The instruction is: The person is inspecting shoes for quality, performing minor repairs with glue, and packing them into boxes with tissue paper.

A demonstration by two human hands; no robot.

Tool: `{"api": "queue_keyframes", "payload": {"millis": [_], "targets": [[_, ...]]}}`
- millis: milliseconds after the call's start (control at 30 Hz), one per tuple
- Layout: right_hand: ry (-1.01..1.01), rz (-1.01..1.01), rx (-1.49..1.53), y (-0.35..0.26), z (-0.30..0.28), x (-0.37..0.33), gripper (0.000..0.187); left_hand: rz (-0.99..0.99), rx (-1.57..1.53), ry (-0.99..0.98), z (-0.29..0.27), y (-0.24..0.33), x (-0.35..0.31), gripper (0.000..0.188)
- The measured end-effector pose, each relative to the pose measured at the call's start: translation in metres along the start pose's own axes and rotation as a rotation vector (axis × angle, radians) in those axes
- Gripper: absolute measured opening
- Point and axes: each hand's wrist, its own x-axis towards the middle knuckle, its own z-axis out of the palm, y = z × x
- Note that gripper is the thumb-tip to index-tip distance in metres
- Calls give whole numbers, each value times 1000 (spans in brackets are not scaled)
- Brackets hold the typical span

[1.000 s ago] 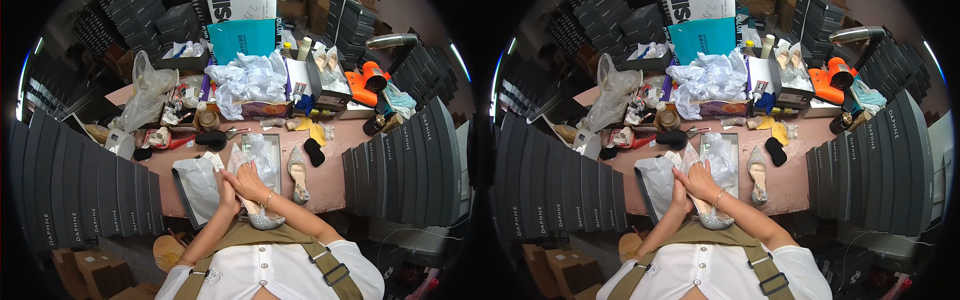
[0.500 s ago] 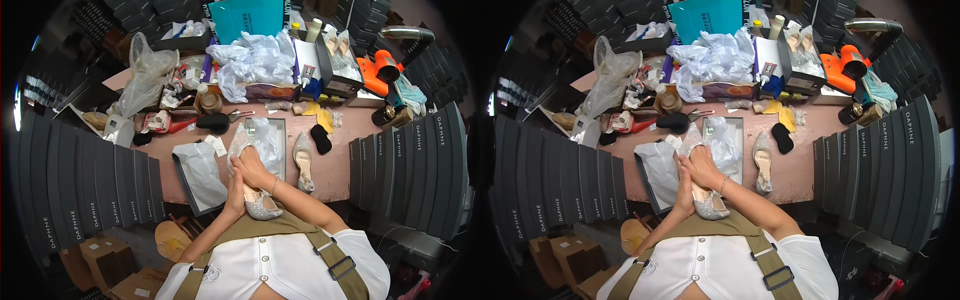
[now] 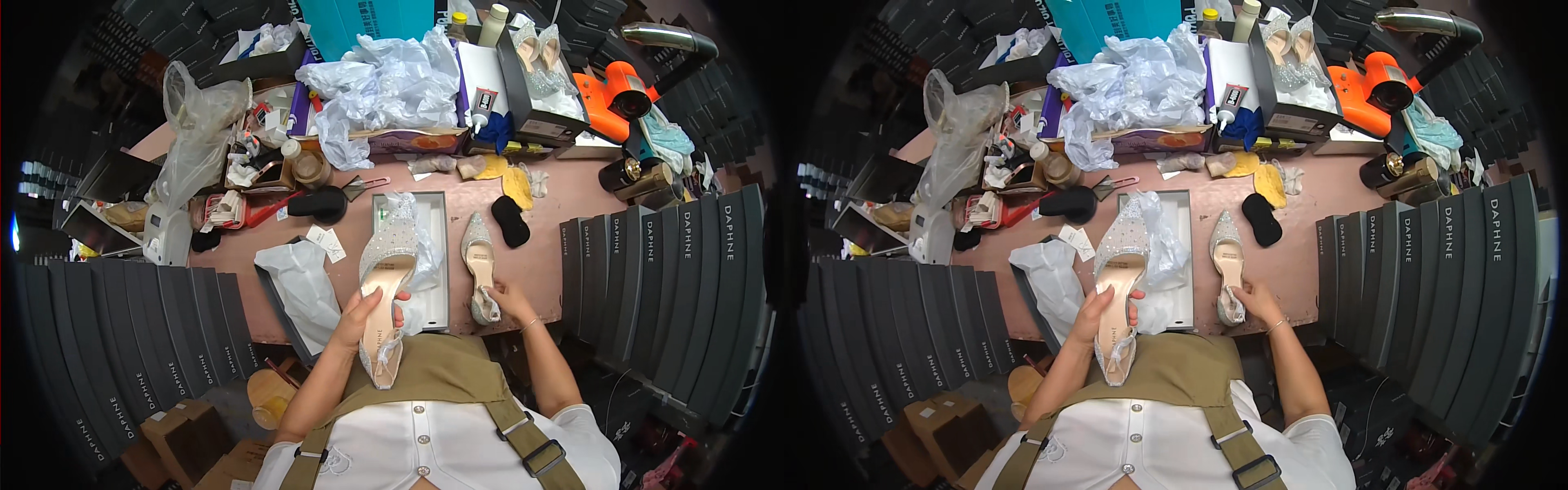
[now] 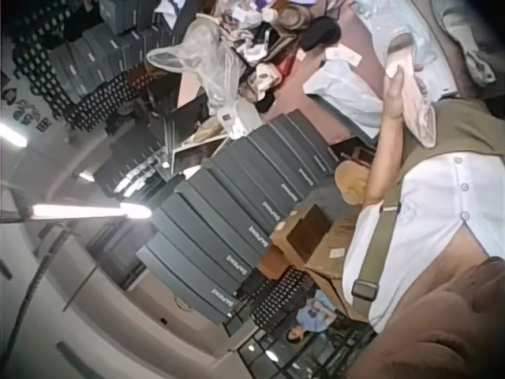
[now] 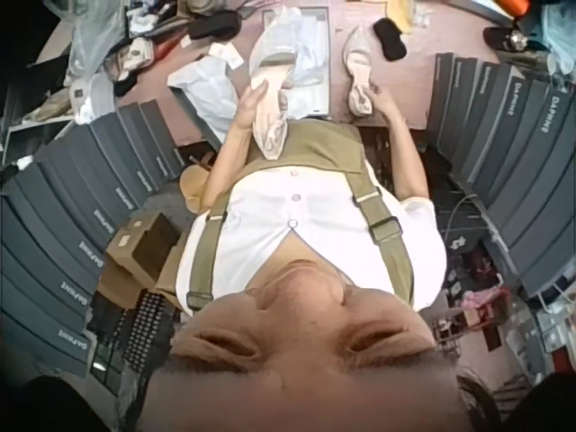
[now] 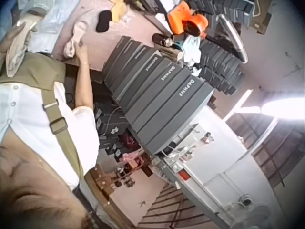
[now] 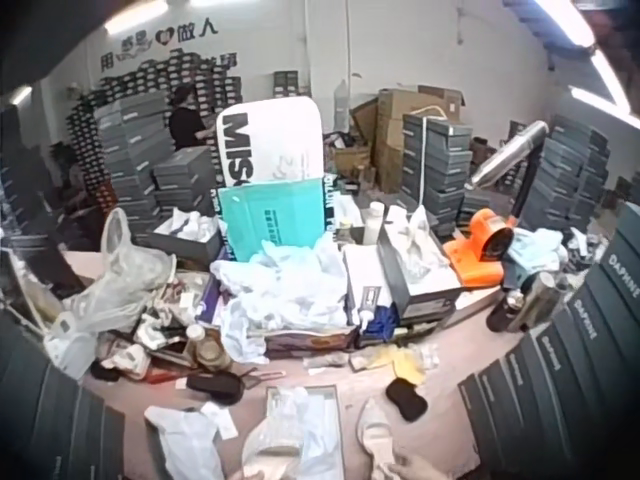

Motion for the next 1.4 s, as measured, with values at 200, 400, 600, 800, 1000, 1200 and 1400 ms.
{"api": "queue_keyframes", "payload": {"millis": [200,400,600,800,1000,1200,1400], "targets": [[-76,31,557,-61,23,-31,26,-61,82,39,-6,22,-4,43],[-270,-94,542,-161,25,-82,32,-61,-9,-3,-27,18,8,37],[-359,-97,468,-174,49,-87,37,-43,-43,18,-26,16,0,36],[-399,-105,364,-168,46,-78,36,-58,-31,26,-41,12,-1,34],[-417,-72,342,-168,39,-76,36,-97,4,-24,-58,16,1,36],[-429,-74,293,-168,33,-73,38,-138,18,-58,-65,19,-1,36],[-432,-97,263,-167,29,-76,41,-130,85,-94,-65,23,-1,39]]}}
